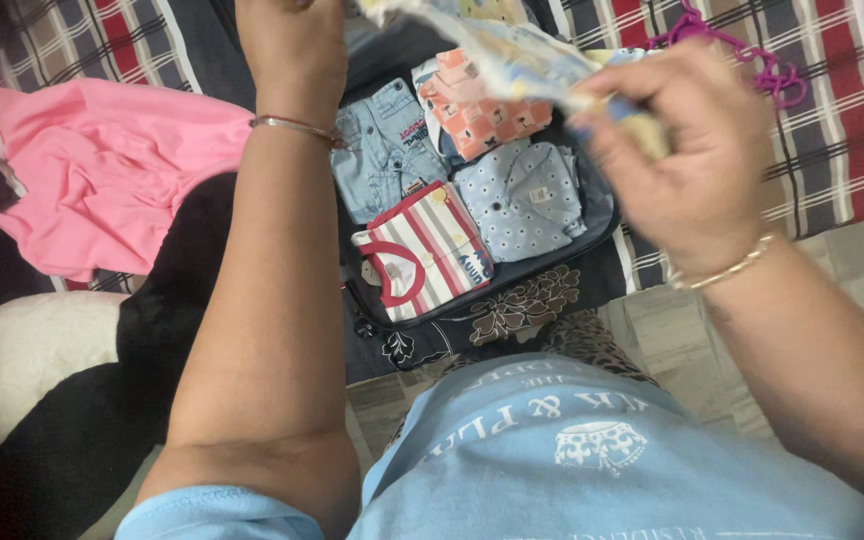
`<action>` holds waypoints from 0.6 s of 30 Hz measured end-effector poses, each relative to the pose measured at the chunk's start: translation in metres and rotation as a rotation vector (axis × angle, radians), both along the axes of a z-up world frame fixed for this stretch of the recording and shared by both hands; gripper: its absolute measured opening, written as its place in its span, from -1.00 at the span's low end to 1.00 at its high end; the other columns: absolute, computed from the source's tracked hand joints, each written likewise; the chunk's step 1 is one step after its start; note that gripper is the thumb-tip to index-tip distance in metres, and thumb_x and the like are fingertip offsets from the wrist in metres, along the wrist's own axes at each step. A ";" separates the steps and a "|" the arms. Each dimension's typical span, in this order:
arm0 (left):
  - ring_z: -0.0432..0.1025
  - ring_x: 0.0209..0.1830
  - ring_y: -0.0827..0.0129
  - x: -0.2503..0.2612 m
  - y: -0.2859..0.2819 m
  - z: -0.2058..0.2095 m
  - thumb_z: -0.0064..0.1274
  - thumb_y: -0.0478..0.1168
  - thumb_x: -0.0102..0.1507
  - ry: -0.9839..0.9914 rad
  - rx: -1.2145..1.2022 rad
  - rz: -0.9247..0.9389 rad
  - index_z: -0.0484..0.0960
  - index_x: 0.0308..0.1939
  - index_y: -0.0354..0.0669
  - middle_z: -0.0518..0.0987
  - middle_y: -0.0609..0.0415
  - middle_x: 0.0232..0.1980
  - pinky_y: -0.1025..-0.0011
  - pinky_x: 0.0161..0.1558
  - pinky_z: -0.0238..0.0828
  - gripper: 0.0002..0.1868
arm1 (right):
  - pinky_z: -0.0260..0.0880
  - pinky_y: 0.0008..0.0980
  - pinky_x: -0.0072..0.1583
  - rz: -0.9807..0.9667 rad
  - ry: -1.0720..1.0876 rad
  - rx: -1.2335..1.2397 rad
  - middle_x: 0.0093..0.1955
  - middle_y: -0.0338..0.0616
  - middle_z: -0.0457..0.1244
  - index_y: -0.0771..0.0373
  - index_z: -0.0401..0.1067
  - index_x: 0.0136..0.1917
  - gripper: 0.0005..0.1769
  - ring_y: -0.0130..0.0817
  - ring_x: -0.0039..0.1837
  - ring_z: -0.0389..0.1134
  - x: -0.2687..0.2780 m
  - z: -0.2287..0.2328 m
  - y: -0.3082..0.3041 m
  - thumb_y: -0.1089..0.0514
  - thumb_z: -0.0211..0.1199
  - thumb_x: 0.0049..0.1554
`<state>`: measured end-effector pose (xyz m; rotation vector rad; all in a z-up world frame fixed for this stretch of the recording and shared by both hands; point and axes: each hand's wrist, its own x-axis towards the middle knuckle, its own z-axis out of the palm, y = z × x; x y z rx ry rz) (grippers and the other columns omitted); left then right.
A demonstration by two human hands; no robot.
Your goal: The person picks up several baby clothes from a shelf and folds them, then places the items into a suitcase on a bed.
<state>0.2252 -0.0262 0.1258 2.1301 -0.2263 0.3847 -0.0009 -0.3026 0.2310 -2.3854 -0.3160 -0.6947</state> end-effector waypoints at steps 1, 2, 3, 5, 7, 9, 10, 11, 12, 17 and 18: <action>0.46 -0.28 0.11 -0.005 0.007 -0.010 0.23 -0.30 0.25 -0.054 0.029 0.017 0.68 -0.28 -0.22 0.55 -0.10 -0.29 0.24 -0.15 0.46 -0.94 | 0.37 -0.36 0.00 0.079 0.068 0.067 -0.05 -0.11 0.33 0.24 0.53 0.11 -0.82 -0.34 -0.04 0.34 -0.003 -0.016 0.014 0.22 0.44 0.25; 0.48 -0.16 0.13 -0.013 0.015 -0.022 0.22 -0.32 0.23 -0.108 0.058 0.034 0.76 -0.25 -0.11 0.54 -0.09 -0.17 0.27 -0.07 0.47 -0.94 | 0.44 -0.42 0.06 0.158 0.136 0.134 0.03 -0.17 0.36 0.16 0.52 0.18 -0.79 -0.38 0.03 0.38 -0.008 -0.035 0.032 0.17 0.41 0.28; 0.49 -0.03 0.16 -0.022 0.024 -0.033 0.22 -0.35 0.20 -0.161 0.090 0.053 0.85 -0.21 -0.01 0.53 -0.08 -0.05 0.31 0.01 0.49 -0.83 | 0.44 -0.42 -0.03 0.153 0.190 0.096 0.00 -0.16 0.36 0.14 0.54 0.17 -0.78 -0.37 -0.03 0.38 -0.010 -0.056 0.053 0.15 0.40 0.25; 0.44 0.09 0.16 -0.044 0.038 -0.058 0.23 -0.31 0.22 0.023 0.115 0.171 0.82 -0.12 0.05 0.47 -0.05 0.07 0.33 0.15 0.41 -0.80 | 0.45 -0.33 -0.03 0.216 0.277 0.072 0.00 -0.13 0.35 0.12 0.52 0.19 -0.70 -0.29 -0.04 0.39 -0.018 -0.096 0.087 0.18 0.36 0.18; 0.43 0.12 0.14 -0.066 0.050 -0.075 0.24 -0.30 0.19 0.142 0.155 0.223 0.78 -0.06 0.07 0.47 -0.03 0.10 0.31 0.20 0.38 -0.74 | 0.44 -0.20 0.06 0.313 0.355 0.089 0.02 -0.09 0.31 0.12 0.47 0.25 -0.58 -0.14 0.02 0.39 -0.026 -0.131 0.113 0.25 0.31 0.11; 0.47 0.10 0.16 -0.091 0.056 -0.084 0.26 -0.28 0.18 0.235 0.201 0.135 0.76 -0.04 0.04 0.56 -0.02 0.06 0.29 0.18 0.39 -0.73 | 0.42 -0.12 0.07 0.359 0.415 0.086 -0.01 -0.06 0.30 0.13 0.44 0.24 -0.53 -0.04 0.03 0.37 -0.028 -0.160 0.130 0.29 0.30 0.05; 0.48 0.11 0.19 -0.102 0.057 -0.086 0.27 -0.26 0.21 0.301 0.218 0.054 0.75 -0.03 0.02 0.60 -0.01 0.06 0.30 0.18 0.39 -0.75 | 0.41 -0.11 0.06 0.375 0.429 0.081 -0.02 -0.05 0.29 0.14 0.43 0.22 -0.53 -0.02 0.02 0.37 -0.029 -0.170 0.133 0.30 0.30 0.02; 0.53 0.10 0.27 -0.114 0.055 -0.088 0.25 -0.24 0.22 0.480 0.052 -0.045 0.73 -0.01 0.02 0.65 0.02 0.05 0.32 0.17 0.43 -0.75 | 0.41 -0.09 0.05 0.393 0.442 0.077 -0.04 -0.04 0.29 0.16 0.42 0.20 -0.54 0.00 0.02 0.37 -0.031 -0.178 0.137 0.30 0.31 0.00; 0.57 0.09 0.35 -0.125 0.055 -0.088 0.24 -0.21 0.24 0.654 -0.117 -0.146 0.70 0.01 0.02 0.70 0.06 0.04 0.35 0.16 0.47 -0.75 | 0.41 -0.11 0.04 0.389 0.498 0.102 -0.06 -0.06 0.30 0.15 0.43 0.19 -0.56 -0.04 -0.01 0.38 -0.031 -0.184 0.139 0.30 0.31 0.01; 0.57 0.12 0.37 -0.164 0.060 -0.076 0.09 -0.38 -0.04 0.828 0.117 -0.525 0.69 0.00 -0.04 0.68 0.11 0.09 0.35 0.22 0.46 -0.50 | 0.49 -0.36 -0.05 0.310 0.789 0.316 -0.13 -0.20 0.36 0.19 0.44 0.09 -0.69 -0.36 -0.15 0.46 -0.030 -0.199 0.137 0.34 0.32 0.05; 0.52 0.14 0.24 -0.172 0.055 -0.076 0.16 -0.34 -0.09 0.636 0.183 -0.569 0.69 -0.02 -0.08 0.66 0.03 0.07 0.26 0.22 0.36 -0.48 | 0.50 -0.40 -0.06 0.291 0.821 0.381 -0.14 -0.23 0.36 0.21 0.44 0.07 -0.72 -0.40 -0.14 0.45 -0.030 -0.203 0.135 0.34 0.33 0.06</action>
